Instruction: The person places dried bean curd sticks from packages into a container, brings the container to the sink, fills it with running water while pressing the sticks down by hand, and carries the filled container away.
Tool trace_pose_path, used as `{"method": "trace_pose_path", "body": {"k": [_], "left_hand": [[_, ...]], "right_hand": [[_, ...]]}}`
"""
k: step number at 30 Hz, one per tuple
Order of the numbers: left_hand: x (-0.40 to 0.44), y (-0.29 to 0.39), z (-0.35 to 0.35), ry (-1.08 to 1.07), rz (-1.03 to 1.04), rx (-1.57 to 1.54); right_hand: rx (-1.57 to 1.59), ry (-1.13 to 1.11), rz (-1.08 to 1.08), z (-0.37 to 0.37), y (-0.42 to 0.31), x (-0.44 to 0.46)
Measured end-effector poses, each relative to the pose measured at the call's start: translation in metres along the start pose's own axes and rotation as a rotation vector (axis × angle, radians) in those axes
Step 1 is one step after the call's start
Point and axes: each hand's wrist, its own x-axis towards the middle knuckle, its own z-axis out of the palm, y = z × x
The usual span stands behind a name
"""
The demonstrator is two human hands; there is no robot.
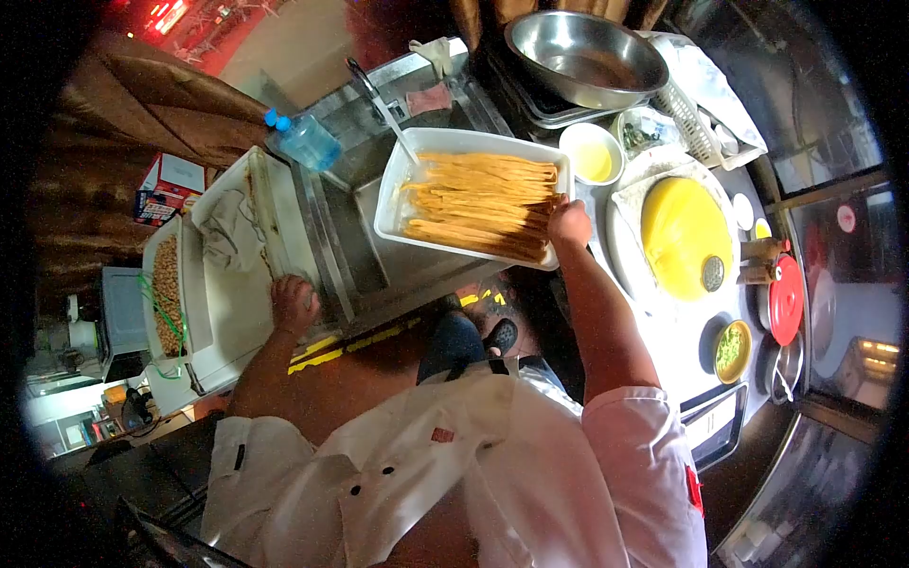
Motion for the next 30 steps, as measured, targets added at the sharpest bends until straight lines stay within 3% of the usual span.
{"method": "trace_pose_path", "body": {"k": [9,30], "left_hand": [[0.005,0.007,-0.009,-0.082,-0.053,0.010],[0.001,0.003,-0.002,0.007,0.010,0.008]], "right_hand": [[0.027,0.010,0.031,-0.009,-0.009,-0.008],[0.049,-0.024,0.088,-0.017,-0.015,-0.011]]}}
